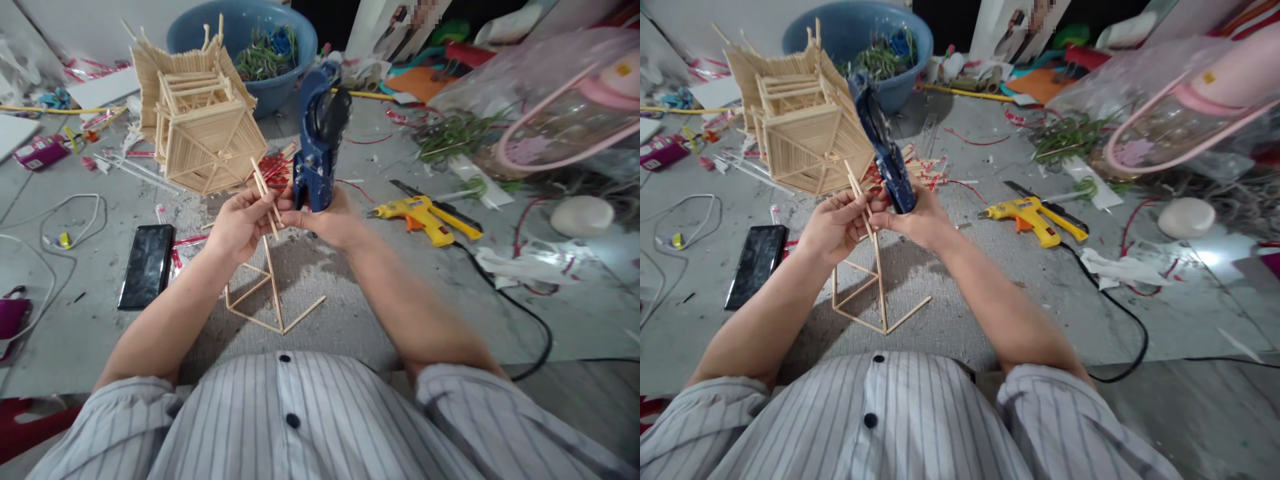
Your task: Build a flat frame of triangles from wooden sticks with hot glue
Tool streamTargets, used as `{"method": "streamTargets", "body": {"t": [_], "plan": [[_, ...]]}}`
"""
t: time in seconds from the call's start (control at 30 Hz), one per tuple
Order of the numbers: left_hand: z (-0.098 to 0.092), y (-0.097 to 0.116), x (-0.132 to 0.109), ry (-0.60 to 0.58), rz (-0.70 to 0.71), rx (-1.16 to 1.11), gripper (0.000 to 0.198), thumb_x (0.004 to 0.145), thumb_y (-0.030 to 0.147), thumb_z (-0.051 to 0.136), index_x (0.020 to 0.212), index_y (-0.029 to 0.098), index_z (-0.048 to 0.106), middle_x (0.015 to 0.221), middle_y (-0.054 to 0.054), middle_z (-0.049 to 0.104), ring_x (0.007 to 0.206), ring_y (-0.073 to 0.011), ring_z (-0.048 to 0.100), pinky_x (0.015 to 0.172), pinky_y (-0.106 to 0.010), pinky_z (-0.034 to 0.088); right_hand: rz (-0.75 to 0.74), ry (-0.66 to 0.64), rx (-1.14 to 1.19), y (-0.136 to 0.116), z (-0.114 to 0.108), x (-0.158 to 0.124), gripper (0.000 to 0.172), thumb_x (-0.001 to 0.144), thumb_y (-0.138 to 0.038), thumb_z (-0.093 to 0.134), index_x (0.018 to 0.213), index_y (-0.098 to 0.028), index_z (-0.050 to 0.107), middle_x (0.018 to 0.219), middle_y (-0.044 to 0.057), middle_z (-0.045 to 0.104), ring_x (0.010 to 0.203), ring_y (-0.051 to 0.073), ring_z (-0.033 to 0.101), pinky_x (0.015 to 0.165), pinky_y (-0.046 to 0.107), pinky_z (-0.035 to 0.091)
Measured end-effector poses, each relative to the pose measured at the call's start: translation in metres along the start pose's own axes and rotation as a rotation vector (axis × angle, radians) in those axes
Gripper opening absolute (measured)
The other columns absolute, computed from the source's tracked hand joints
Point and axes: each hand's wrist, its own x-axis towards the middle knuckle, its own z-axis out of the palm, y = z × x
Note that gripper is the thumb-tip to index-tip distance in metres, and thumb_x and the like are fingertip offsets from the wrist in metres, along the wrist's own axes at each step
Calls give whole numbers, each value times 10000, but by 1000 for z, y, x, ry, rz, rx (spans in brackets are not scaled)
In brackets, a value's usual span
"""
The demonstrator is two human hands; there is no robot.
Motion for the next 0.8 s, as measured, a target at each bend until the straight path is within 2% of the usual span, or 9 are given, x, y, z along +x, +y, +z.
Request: {"method": "streamTargets", "body": {"t": [0.1,0.17,0.37,0.47,0.67,0.8], "plan": [[-2,7,-1,68,37,-52,166,972,102,467,842,142,562,712,-7,695,774,-145,736,835,-298,596,-34,-29,-50,1,3,-2,592,464,-498,914,908,-236,624,986,13,694,979,221,645,948,393,502],[-4,10,-2,86,66,-80,183,978,98,443,845,140,561,721,-9,695,806,-148,740,860,-297,596,-75,-66,-50,3,5,-3,587,483,-490,912,929,-248,617,1016,17,696,1004,230,641,959,401,499],[0,9,-5,53,88,-141,195,971,89,452,821,128,570,680,-3,678,596,-96,690,672,-203,590,-297,-70,-14,19,6,0,556,622,-476,852,1053,-243,588,1066,22,701,1017,226,652,939,398,514],[3,7,-7,25,91,-171,184,966,89,465,821,126,573,691,-20,694,582,-102,690,592,-183,573,-373,-69,-12,24,5,3,562,656,-496,831,1080,-230,575,1062,30,705,984,216,661,916,393,527],[-1,8,-4,50,156,-197,234,976,78,453,785,138,575,658,0,682,578,-85,682,617,-172,580,-407,-132,-36,24,1,5,618,600,-532,867,1056,-234,576,1064,51,704,983,230,655,899,408,542],[-1,6,-3,37,167,-189,219,980,86,465,798,145,573,682,4,692,598,-89,692,628,-177,580,-360,-85,-48,25,3,4,623,601,-605,841,1041,-244,586,1054,46,702,997,248,657,934,452,532]]}}
